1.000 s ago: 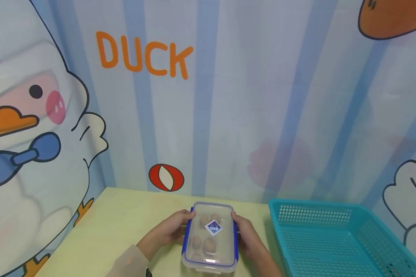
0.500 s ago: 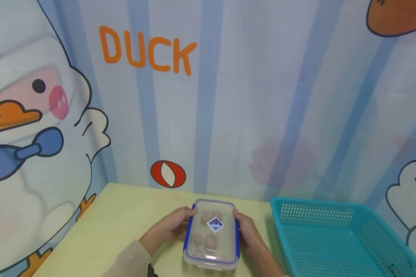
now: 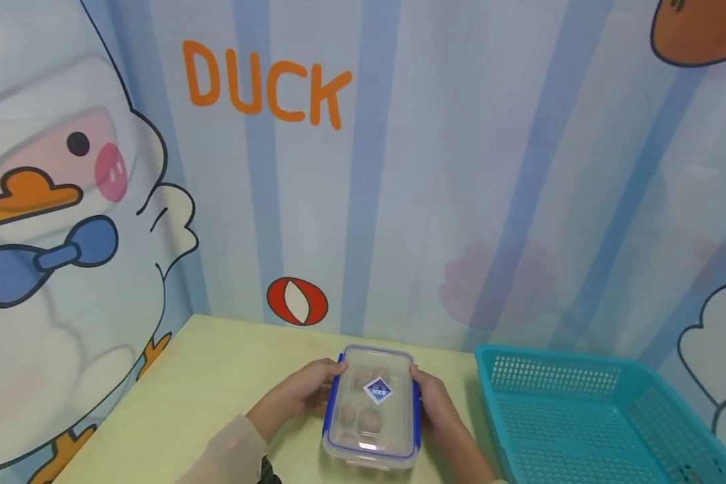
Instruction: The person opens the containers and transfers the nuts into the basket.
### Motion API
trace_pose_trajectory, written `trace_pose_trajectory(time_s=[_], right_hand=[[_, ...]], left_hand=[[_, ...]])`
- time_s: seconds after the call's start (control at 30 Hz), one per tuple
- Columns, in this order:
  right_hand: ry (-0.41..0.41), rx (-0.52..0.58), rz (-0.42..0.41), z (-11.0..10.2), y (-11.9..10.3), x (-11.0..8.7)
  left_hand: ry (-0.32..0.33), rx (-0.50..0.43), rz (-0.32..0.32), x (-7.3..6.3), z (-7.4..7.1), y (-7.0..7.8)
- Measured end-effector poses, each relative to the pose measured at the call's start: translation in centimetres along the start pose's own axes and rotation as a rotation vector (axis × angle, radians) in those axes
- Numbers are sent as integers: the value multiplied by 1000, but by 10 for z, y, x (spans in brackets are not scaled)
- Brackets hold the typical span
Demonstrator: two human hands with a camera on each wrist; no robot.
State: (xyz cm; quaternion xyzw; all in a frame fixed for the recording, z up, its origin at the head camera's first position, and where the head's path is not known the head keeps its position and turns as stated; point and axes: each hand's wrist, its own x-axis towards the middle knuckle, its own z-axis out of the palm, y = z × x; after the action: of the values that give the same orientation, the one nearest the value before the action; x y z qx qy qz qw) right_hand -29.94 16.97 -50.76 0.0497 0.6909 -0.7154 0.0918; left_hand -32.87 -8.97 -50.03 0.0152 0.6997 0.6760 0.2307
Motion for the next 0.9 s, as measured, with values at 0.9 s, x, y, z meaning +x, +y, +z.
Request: trace_pose_trajectory(time_s=[0.9], right_hand=[[17, -9, 17, -1, -2, 1]], left_hand=[[14, 64, -9, -3, -1, 6]])
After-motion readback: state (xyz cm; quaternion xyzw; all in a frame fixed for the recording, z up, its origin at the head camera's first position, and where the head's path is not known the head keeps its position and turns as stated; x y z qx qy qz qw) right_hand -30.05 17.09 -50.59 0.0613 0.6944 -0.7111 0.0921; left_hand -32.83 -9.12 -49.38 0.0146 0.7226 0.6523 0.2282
